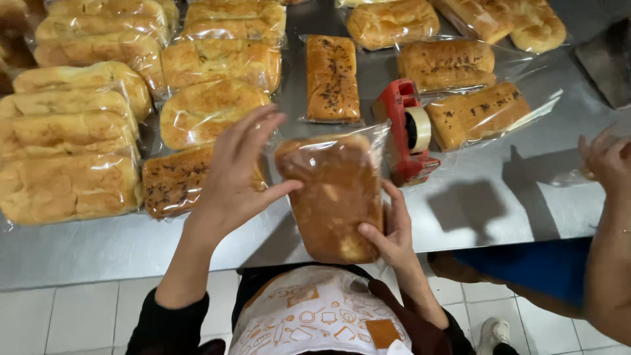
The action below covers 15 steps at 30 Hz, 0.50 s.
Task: The person packages loaves of bread into plastic bags by hand and seals them using a tape dispenser.
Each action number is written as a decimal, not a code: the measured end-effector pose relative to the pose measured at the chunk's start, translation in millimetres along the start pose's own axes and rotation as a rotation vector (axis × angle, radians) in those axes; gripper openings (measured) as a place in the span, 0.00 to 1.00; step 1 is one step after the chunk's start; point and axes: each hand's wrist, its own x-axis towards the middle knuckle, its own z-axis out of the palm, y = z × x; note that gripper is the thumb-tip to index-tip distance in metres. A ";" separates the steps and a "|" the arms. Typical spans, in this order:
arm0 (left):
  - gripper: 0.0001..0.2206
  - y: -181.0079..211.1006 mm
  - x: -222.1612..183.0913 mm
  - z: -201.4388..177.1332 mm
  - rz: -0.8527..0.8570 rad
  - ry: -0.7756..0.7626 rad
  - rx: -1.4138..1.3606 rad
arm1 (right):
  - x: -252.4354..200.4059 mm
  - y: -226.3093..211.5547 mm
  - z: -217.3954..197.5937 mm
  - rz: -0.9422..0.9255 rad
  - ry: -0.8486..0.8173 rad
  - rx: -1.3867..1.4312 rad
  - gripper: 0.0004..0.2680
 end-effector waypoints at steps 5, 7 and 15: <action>0.53 7.3 -25.2 49.3 -0.464 0.051 -1.067 | 36.6 -20.6 -9.5 -0.108 0.069 0.115 0.27; 0.46 4.4 -43.3 80.6 -0.693 0.168 -1.143 | 54.7 -59.8 10.2 -0.156 0.001 -0.097 0.23; 0.21 -16.8 -42.2 97.2 -1.332 0.674 -1.384 | 42.6 -68.9 14.7 -0.432 0.022 -0.683 0.22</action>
